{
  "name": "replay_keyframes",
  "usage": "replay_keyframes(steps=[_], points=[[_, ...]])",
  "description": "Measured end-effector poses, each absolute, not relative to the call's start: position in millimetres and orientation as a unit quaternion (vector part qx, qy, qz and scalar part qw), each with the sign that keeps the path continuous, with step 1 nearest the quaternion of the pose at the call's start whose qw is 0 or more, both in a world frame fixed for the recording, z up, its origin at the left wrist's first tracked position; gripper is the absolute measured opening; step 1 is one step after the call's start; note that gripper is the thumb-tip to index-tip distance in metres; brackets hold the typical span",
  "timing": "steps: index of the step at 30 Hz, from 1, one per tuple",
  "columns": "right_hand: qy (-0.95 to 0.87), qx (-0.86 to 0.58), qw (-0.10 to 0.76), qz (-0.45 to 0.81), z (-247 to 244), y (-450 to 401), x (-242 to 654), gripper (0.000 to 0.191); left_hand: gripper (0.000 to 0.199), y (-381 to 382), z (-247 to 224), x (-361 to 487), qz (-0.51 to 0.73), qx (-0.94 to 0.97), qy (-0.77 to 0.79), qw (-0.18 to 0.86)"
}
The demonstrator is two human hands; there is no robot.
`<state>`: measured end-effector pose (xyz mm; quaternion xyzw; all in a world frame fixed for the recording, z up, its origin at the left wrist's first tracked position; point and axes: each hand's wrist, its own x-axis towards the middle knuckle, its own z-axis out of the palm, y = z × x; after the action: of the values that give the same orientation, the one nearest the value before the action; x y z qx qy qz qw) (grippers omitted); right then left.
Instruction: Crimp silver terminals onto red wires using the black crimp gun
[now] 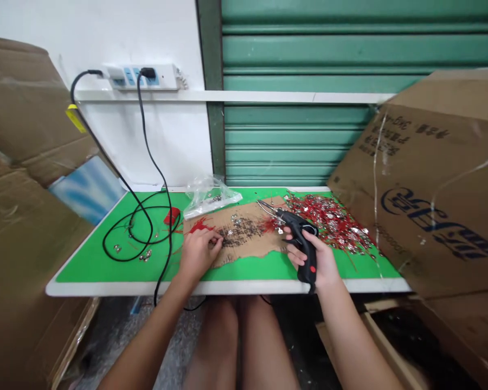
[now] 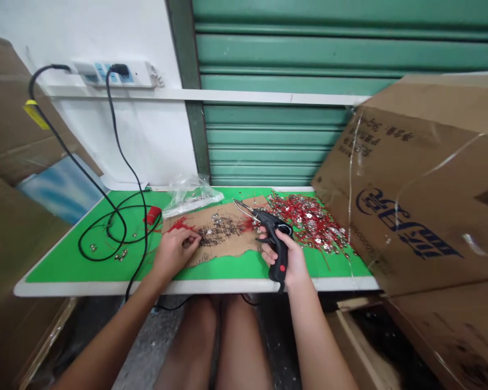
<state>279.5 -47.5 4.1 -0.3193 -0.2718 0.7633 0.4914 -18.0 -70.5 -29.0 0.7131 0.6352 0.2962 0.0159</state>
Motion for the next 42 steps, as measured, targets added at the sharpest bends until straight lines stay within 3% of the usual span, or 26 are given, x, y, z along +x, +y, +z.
replay_keyframes(steps=[18, 30, 37, 42], points=[[-0.250, -0.210, 0.502, 0.801, -12.3, -36.1, 287.4, 0.020, 0.017, -67.7, -25.9, -18.1, 0.264, 0.703, 0.660, 0.019], [-0.227, -0.184, 0.510, 0.809, -14.9, -34.8, 288.8, 0.024, 0.017, -71.5, -28.7, -21.1, 0.326, 0.743, 0.584, -0.002], [-0.174, -0.132, 0.552, 0.805, -18.1, -38.5, 291.3, 0.021, 0.021, -64.7, 13.6, -11.7, 0.256, 0.784, 0.563, 0.060], [-0.128, -0.103, 0.579, 0.799, -15.6, -44.3, 294.2, 0.023, 0.019, -26.8, 36.5, 42.8, 0.270, 0.793, 0.533, 0.121]])
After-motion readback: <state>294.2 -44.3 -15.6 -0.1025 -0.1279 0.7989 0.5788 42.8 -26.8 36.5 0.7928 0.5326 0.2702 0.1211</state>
